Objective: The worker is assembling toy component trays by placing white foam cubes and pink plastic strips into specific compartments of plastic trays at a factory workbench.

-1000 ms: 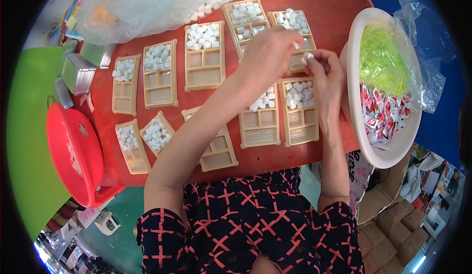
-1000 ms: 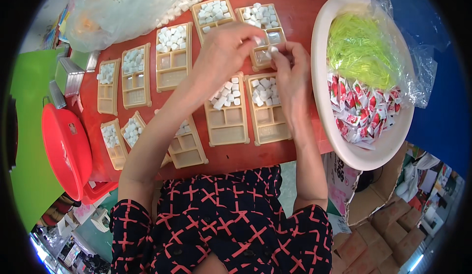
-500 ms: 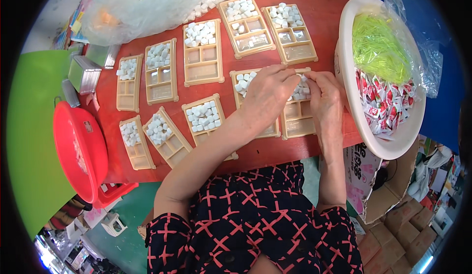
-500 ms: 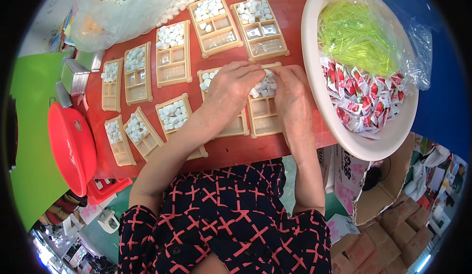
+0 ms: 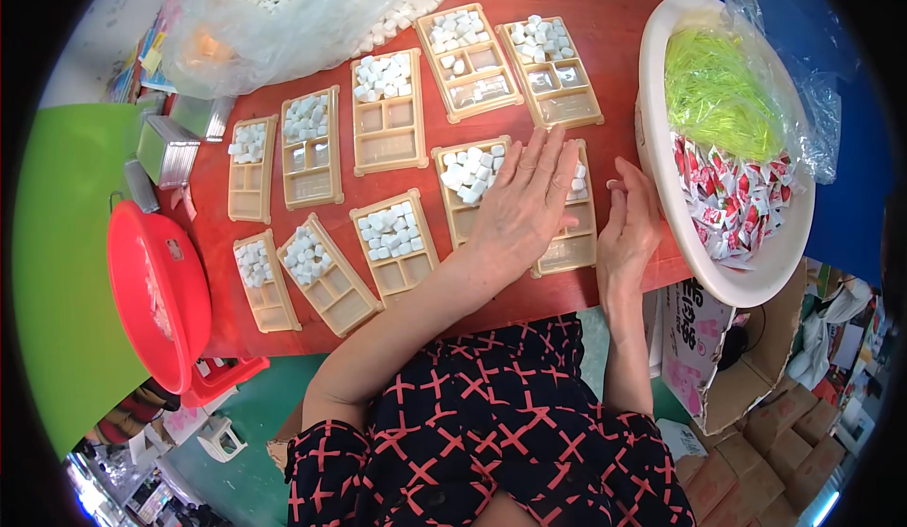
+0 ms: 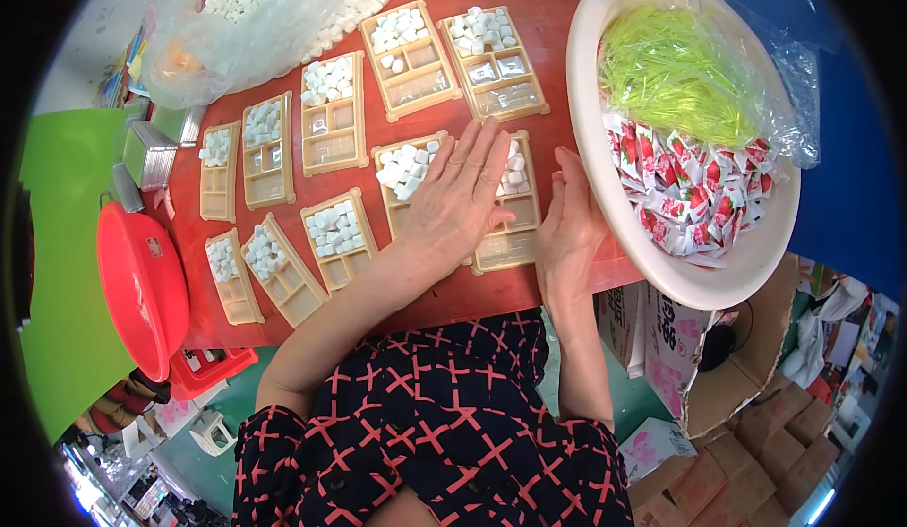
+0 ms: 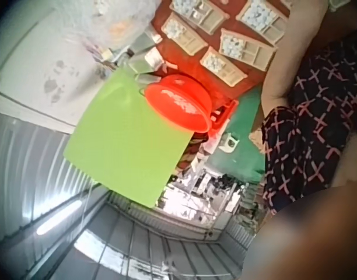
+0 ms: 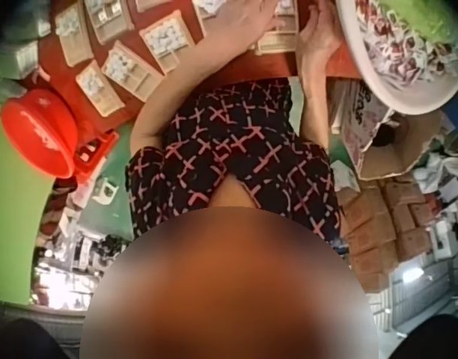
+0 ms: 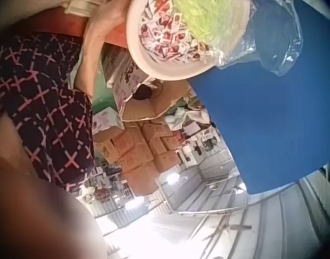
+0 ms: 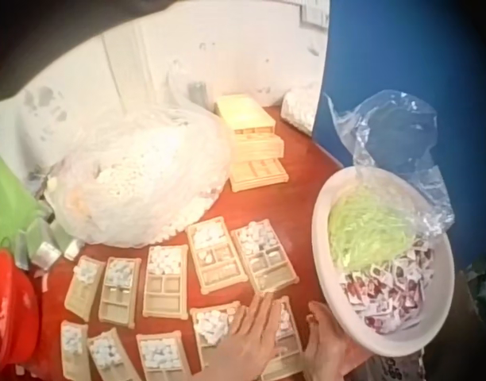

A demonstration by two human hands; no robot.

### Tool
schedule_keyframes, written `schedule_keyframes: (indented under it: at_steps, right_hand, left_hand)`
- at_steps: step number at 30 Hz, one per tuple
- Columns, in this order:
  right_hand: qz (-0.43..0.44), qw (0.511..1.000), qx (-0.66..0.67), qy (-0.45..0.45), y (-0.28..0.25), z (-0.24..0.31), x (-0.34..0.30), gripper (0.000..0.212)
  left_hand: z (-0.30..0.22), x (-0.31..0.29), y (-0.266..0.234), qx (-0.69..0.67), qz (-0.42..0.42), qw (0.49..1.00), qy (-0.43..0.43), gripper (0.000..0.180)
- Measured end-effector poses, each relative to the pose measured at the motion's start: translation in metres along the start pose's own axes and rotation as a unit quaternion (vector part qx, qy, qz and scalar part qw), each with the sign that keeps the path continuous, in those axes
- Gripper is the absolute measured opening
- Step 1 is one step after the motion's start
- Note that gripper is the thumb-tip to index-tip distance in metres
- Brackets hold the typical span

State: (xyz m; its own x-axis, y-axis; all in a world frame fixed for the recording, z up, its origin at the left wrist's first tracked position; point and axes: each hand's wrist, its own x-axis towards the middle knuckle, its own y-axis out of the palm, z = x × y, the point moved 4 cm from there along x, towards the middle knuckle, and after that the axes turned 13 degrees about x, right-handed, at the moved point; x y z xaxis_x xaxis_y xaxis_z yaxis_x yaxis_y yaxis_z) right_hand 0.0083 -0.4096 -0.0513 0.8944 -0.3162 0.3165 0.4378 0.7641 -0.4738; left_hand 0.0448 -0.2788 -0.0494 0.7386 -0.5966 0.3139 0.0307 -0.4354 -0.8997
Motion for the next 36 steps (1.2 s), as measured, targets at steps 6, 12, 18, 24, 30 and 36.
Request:
schedule_keyframes:
  at_steps: [6, 12, 18, 24, 30, 36]
  right_hand:
    - [0.037, 0.963, -0.243, -0.111, 0.001, 0.008, 0.001, 0.029]
    - [0.025, 0.982, -0.169, -0.085, -0.004, 0.004, 0.002, 0.020]
    - [0.009, 0.993, 0.118, -0.027, 0.007, 0.020, 0.012, 0.013]
    - [0.073, 0.976, 0.204, 0.017, 0.047, 0.048, 0.067, 0.003]
    - [0.090, 0.986, 0.126, -0.056, 0.131, 0.040, 0.167, 0.007]
    - [0.219, 0.961, 0.144, 0.086, 0.157, 0.022, 0.187, 0.010]
  left_hand:
    - [-0.003, -0.003, 0.009, 0.038, 0.017, 0.997, 0.058, 0.074]
    - [-0.009, -0.004, 0.013, 0.009, 0.009, 0.999, 0.039, 0.068]
    - [-0.002, -0.003, -0.011, -0.047, -0.044, 0.998, 0.014, 0.063]
    - [0.076, 0.006, -0.053, 0.020, -0.148, 0.984, -0.094, 0.025]
    - [0.154, 0.046, -0.056, 0.023, -0.157, 0.966, -0.202, 0.014]
    - [0.170, 0.073, -0.035, 0.025, -0.112, 0.969, -0.218, 0.014]
